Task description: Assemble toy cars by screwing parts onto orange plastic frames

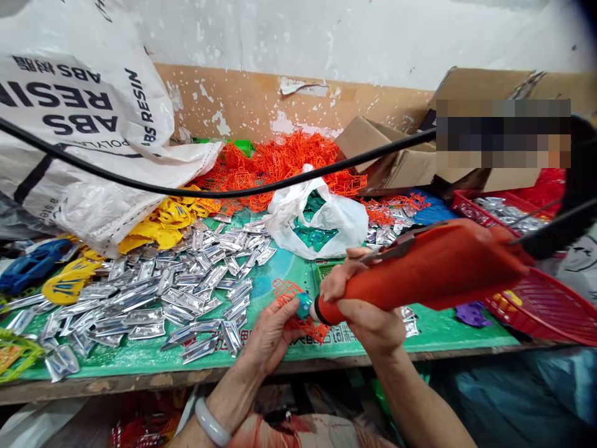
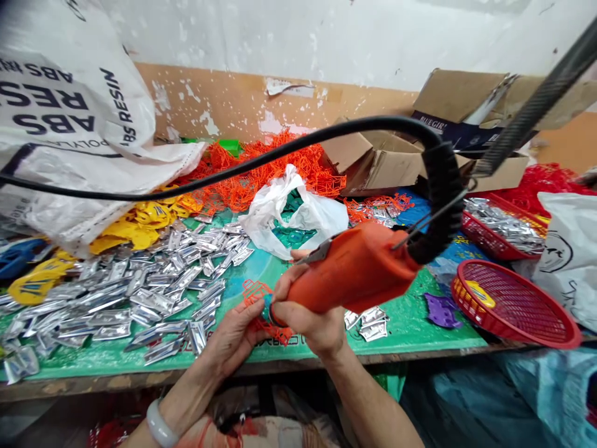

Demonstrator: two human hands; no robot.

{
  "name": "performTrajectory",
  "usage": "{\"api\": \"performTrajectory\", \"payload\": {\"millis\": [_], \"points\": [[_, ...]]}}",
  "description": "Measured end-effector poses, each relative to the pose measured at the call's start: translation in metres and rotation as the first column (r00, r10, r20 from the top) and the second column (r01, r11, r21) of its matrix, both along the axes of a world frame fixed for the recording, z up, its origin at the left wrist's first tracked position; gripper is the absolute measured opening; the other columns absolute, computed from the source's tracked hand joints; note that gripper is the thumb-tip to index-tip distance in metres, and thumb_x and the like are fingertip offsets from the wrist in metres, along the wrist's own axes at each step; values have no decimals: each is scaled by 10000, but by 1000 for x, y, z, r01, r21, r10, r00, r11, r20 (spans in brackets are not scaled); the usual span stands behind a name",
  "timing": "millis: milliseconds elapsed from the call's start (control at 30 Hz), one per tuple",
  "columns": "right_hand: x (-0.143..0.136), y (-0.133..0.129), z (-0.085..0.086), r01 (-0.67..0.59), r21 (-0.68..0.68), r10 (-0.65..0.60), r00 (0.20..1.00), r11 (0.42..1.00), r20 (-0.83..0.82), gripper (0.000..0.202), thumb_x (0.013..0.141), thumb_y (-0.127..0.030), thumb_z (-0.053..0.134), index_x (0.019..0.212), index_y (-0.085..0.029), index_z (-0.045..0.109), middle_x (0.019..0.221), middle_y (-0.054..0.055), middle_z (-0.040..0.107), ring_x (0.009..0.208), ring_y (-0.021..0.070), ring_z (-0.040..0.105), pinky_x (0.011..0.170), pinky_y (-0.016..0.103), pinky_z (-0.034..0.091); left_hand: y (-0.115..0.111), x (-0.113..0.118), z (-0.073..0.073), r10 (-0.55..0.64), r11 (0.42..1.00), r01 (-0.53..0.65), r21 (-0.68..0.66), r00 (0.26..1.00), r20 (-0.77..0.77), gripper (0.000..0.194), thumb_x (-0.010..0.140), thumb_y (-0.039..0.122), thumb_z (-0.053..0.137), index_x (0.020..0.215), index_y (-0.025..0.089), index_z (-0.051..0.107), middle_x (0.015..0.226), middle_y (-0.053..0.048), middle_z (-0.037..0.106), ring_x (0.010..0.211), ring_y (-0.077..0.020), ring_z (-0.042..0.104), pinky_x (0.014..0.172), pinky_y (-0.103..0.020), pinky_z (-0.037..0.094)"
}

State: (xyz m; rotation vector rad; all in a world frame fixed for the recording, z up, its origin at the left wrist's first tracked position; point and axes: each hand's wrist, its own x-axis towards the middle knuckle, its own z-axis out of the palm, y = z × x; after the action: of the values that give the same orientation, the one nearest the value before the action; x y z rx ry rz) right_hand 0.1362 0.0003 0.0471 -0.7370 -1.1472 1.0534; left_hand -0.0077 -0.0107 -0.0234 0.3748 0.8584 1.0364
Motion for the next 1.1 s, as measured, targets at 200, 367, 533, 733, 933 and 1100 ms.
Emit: {"api": "performTrajectory", "payload": {"millis": [200, 367, 533, 733, 933, 1100], "points": [[16, 6, 24, 145, 48, -141, 988, 988, -66, 183, 671, -168, 690, 832, -212, 613, 671, -37, 613, 603, 151, 572, 596, 321, 464, -7, 1, 4, -35, 999, 34, 17, 997, 71, 254, 737, 210, 786, 967, 122, 726, 927, -91, 764, 767, -204, 712, 758, -384, 607], [40, 22, 24, 270, 18, -270, 962, 963, 30, 157, 661, -216, 749, 750, -182, 624, 676, -21, 617, 570, 144, 562, 545, 314, 458, -14, -2, 5, -11, 1000, 9, 21, 995, 97, 257, 716, 165, 779, 966, 132, 731, 975, -98, 772, 836, -219, 721, 790, -364, 586], [59, 39, 21, 385, -22, -381, 920, 923, 88, 294, 598, -239, 782, 810, -174, 589, 684, -32, 605, 563, 133, 540, 561, 318, 447, -19, -9, 10, 44, 999, -44, 7, 997, 64, 308, 707, 108, 759, 1007, 167, 717, 1012, -70, 777, 882, -205, 723, 811, -337, 588], [80, 48, 32, 426, 37, -421, 873, 904, 248, 337, 645, -326, 740, 892, -192, 554, 774, -33, 594, 669, 135, 531, 688, 337, 462, -22, -9, 14, 21, 1000, -21, 23, 1000, -9, 333, 728, 92, 739, 1049, 173, 698, 1010, -77, 781, 890, -232, 736, 793, -361, 611], [109, 15, 1, 554, 237, -532, 464, 798, 708, 483, 849, -350, 581, 1285, -175, 465, 1155, 106, 628, 999, 212, 597, 811, 358, 490, -27, -7, 16, 41, 999, -41, 1, 999, -18, 296, 746, 66, 712, 1028, 156, 704, 980, -84, 784, 826, -218, 745, 733, -340, 632], [128, -28, -47, 429, 245, -337, 152, 869, 929, 172, 811, -103, 552, 927, -175, 658, 949, 76, 675, 917, 214, 592, 814, 344, 458, -28, -8, 18, 61, 998, -62, -6, 998, -26, 303, 766, 51, 683, 1051, 152, 701, 969, -79, 782, 808, -210, 743, 718, -345, 639]]}}
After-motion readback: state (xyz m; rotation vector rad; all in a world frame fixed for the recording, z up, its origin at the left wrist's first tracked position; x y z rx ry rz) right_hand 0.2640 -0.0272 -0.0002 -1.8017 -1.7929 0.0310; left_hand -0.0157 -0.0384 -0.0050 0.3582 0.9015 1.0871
